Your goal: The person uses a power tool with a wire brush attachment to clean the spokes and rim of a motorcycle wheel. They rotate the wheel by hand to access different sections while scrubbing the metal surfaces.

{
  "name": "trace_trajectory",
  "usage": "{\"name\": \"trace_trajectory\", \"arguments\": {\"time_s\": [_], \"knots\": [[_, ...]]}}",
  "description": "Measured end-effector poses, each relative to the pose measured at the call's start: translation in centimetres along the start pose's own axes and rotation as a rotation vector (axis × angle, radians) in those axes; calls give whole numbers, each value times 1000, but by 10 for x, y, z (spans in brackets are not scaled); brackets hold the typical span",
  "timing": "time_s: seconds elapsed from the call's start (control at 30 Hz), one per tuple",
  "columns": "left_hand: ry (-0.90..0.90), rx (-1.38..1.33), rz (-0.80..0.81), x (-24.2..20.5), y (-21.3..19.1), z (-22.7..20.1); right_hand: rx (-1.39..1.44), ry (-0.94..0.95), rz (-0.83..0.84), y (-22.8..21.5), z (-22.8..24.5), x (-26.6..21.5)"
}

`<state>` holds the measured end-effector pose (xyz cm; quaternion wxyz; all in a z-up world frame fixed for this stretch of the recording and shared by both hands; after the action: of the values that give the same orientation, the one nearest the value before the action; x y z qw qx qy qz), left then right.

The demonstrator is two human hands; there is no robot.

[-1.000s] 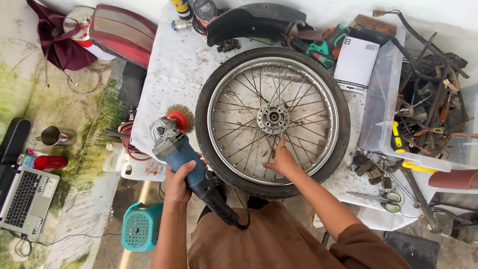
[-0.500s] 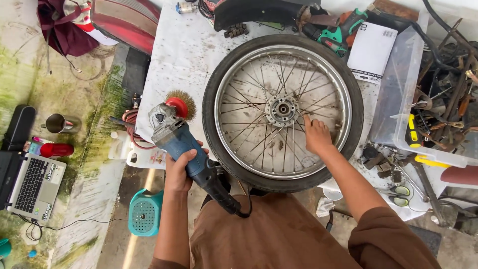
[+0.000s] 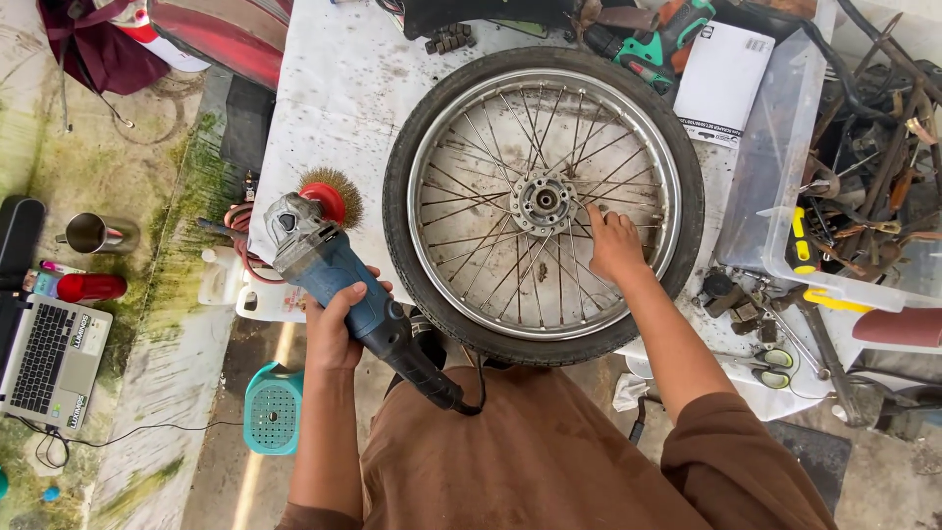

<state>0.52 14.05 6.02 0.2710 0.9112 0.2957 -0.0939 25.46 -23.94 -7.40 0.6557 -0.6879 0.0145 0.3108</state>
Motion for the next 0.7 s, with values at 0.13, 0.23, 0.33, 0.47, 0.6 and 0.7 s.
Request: {"name": "trace_trajectory", "arguments": {"time_s": [0.13, 0.23, 0.33, 0.47, 0.6, 0.7], "knots": [[-4, -10, -18, -3, 1, -2, 77, 2, -4, -7, 10, -11], [4, -9, -31, -6, -1, -6, 148, 30, 34, -1, 21, -26], [8, -19, -39, -5, -2, -7, 200, 81, 48, 6, 35, -42], [6, -35, -44, -8, -3, -3, 299, 235, 48, 20, 52, -50], [2, -57, -61, -9, -1, -2, 353, 325, 51, 30, 64, -49], [-13, -52, -68, -12, 3, -4, 393, 319, 25, 31, 68, -52]]}}
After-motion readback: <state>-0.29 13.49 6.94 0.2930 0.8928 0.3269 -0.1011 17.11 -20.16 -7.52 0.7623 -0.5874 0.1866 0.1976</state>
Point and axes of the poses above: each hand's wrist, its own x-axis towards the middle knuckle, its own y-axis out of the palm, z = x × y, the point moved 6 cm from there along x, towards the middle knuckle
